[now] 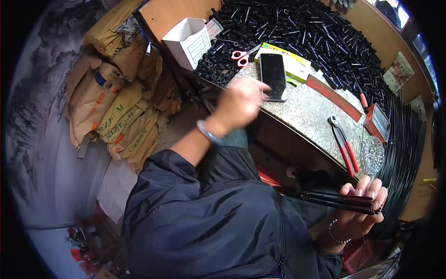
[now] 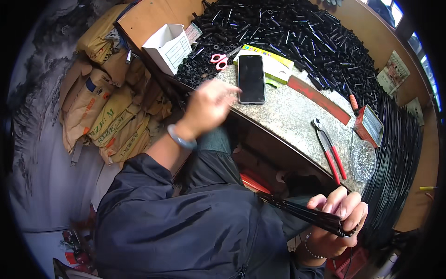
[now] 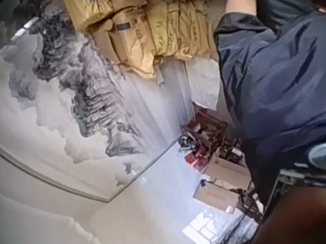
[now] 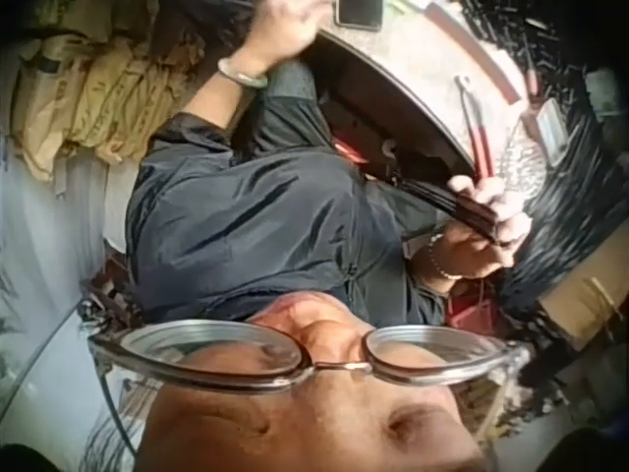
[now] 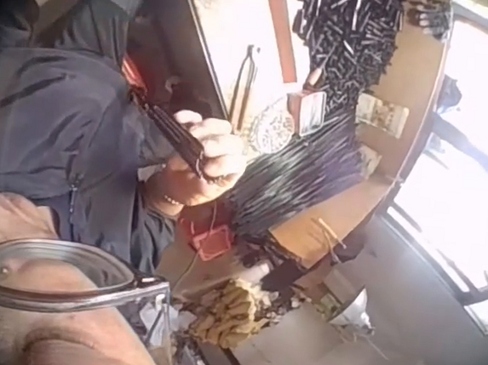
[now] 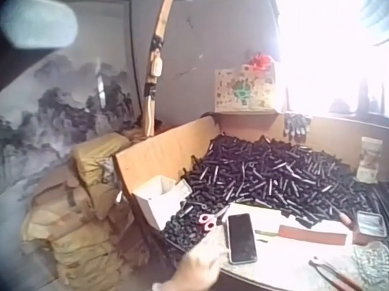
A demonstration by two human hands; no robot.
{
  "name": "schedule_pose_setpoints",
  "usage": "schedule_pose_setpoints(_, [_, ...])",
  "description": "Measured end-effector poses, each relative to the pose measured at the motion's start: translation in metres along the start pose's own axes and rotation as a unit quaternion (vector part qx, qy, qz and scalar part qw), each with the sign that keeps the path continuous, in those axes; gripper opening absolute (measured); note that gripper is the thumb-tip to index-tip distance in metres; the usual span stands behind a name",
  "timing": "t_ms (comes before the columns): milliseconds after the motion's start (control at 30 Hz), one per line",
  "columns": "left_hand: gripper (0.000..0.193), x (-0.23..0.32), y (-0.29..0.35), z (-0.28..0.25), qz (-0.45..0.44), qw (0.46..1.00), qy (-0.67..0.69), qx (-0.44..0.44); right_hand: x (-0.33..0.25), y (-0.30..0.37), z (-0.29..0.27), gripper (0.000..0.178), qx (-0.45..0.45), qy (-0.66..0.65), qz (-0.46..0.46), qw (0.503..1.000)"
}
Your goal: Gathering black wires and securing them with a plastic sleeve and connectors using pliers.
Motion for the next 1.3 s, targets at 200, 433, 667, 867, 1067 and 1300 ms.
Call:
schedule_pose_setpoints(200, [0.015, -0.161, 0.031, -0.014, -0.262, 0.934, -0.239, -0.032, 0.021, -0.007, -0.018, 0.033, 0.041, 0.032, 0.017, 0.999])
schedule_pose_setpoints(433, [0.021, -0.152, 0.016, -0.005, -0.164, 0.962, -0.217, -0.011, 0.024, -0.019, -0.028, 0.028, 0.080, 0.203, -0.014, 0.976])
schedule_pose_setpoints(667, [0.026, 0.005, -0.058, 0.022, -0.079, 0.869, 0.489, 0.005, 0.037, -0.017, -0.040, 0.020, 0.095, 0.185, 0.032, 0.978])
schedule_pose_setpoints(867, [0.028, 0.151, -0.096, 0.054, -0.030, 0.674, 0.706, -0.215, 0.044, -0.011, -0.037, 0.018, 0.052, 0.133, 0.014, 0.990])
schedule_pose_setpoints(1067, [0.027, 0.174, -0.079, 0.071, -0.088, 0.545, 0.787, -0.277, 0.047, -0.006, -0.041, 0.013, 0.055, 0.116, -0.004, 0.992])
schedule_pose_setpoints(1300, [0.025, 0.174, -0.071, 0.071, -0.106, 0.504, 0.806, -0.291, 0.050, -0.006, -0.040, 0.014, 0.079, 0.100, 0.011, 0.992])
Point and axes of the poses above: each hand's wrist, its own y-axis away from the middle knuckle, its own z-axis out of the palm, x = y × z, the point moved 7 cm from there along -y, towards the middle knuckle, and after that the axes turned 5 degrees about -x, right-handed, at the moved point
